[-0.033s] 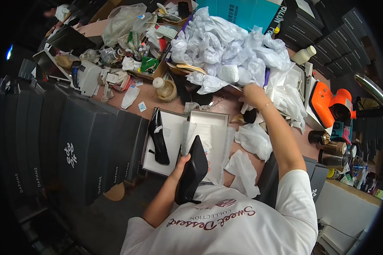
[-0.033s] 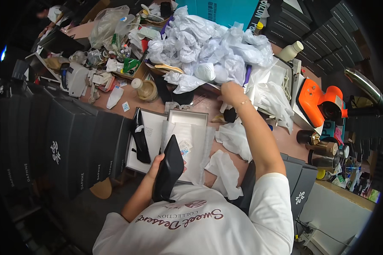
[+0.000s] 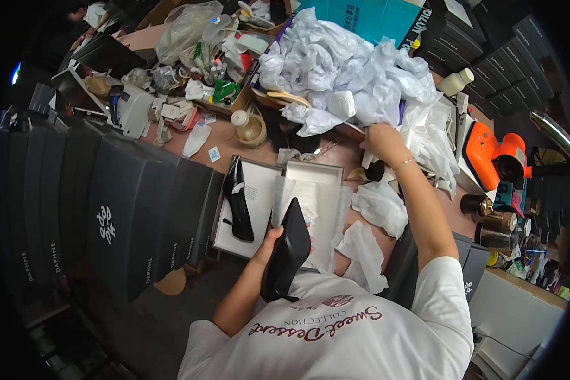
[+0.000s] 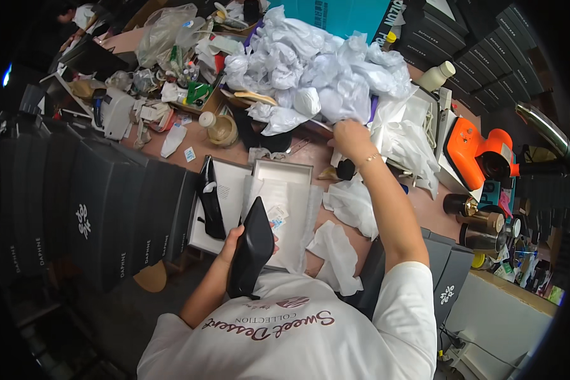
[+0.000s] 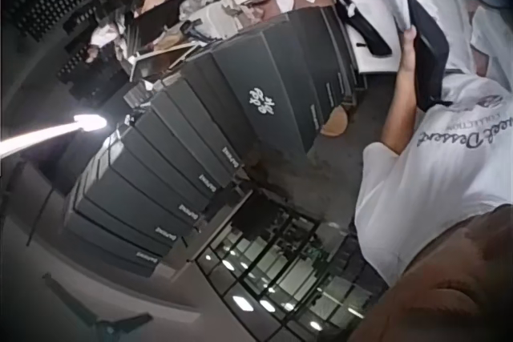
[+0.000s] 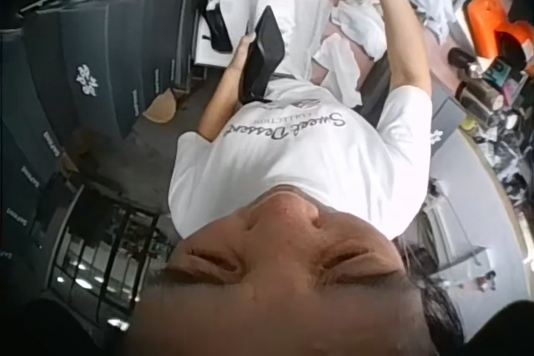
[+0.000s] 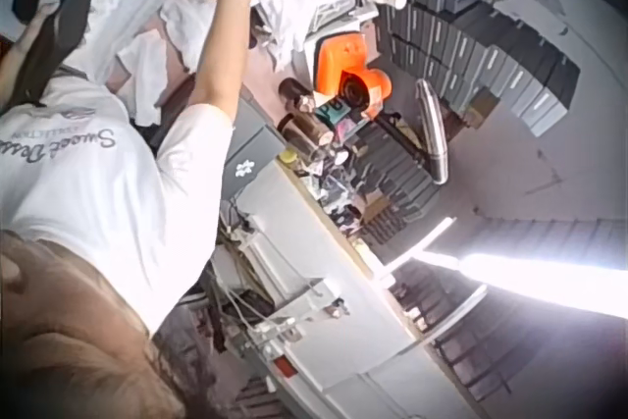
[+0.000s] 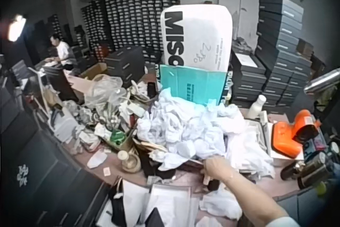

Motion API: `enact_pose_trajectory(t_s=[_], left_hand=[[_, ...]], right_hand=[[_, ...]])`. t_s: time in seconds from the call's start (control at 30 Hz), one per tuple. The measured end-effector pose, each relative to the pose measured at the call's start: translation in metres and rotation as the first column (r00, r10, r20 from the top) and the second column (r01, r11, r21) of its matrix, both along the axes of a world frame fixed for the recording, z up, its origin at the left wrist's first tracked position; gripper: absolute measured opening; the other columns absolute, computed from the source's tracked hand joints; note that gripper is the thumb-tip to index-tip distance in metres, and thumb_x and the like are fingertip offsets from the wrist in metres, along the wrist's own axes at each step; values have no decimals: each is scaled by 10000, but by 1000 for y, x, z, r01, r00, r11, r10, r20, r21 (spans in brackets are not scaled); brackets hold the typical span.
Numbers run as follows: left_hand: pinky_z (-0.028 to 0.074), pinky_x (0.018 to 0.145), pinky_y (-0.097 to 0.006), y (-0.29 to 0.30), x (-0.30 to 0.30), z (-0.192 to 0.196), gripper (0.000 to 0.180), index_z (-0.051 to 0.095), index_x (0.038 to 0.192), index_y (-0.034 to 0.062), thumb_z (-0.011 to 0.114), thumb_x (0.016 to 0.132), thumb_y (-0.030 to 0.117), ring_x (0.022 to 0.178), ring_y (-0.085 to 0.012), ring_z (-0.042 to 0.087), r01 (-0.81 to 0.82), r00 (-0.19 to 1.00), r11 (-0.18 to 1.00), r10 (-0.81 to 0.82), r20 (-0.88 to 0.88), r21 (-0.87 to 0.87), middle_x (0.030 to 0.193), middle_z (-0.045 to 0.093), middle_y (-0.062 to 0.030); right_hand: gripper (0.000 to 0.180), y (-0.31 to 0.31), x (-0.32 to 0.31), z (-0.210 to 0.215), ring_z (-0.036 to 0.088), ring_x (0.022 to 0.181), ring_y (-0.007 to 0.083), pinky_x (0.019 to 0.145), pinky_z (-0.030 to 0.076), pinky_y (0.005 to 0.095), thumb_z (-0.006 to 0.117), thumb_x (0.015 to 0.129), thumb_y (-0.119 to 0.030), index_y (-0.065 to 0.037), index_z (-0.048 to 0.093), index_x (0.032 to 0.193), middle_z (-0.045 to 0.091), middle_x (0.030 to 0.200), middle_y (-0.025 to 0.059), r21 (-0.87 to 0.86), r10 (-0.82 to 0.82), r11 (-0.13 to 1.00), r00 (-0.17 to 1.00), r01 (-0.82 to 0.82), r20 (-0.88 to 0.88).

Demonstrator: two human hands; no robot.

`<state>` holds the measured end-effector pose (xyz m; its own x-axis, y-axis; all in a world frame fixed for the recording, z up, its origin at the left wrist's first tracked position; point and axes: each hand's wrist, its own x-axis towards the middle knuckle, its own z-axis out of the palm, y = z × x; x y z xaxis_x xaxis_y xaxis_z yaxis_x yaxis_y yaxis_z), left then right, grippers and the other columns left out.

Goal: Packaging black high-heeled shoes into boxes with protective materials.

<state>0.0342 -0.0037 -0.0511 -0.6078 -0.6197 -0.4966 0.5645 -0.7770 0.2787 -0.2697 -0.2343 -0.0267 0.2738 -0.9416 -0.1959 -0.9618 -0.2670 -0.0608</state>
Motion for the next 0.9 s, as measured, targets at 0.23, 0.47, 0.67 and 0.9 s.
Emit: enact_pose_trajectory(t_s=[0.23,0.47,0.67,0.9], left_hand=[[542,811,-474,-1,17,25,878,377,1315,-59,562,714,553,906,-398,646,-22,991,997,12,-132,-76,1054,594,-290],[565,741,-474,9,19,29,873,402,1281,-29,568,738,634,858,-388,656,70,994,985,-82,-74,-159,1012,604,-278],[539,818,-509,19,35,21,752,400,1304,-2,487,815,562,924,-417,639,198,980,978,-198,9,-65,1069,586,-289],[551,810,-480,30,31,29,718,445,1265,-6,520,820,552,1023,-380,614,153,988,986,-154,-19,-61,1121,579,-263]], right_hand=[[293,134,30,36,632,782,377,676,502,441,679,821,-244,-42,616,1025,643,913,196,7,-90,995,855,101,510],[321,239,81,-104,605,755,457,698,485,489,610,797,-167,83,524,979,610,836,303,203,-420,902,662,382,620],[529,245,72,-63,636,796,414,718,501,425,698,804,-396,63,606,1050,647,849,268,373,-464,885,589,278,662],[702,133,-24,-90,640,944,351,816,495,378,695,776,-442,61,536,1240,656,990,232,-20,-502,749,586,663,636]])
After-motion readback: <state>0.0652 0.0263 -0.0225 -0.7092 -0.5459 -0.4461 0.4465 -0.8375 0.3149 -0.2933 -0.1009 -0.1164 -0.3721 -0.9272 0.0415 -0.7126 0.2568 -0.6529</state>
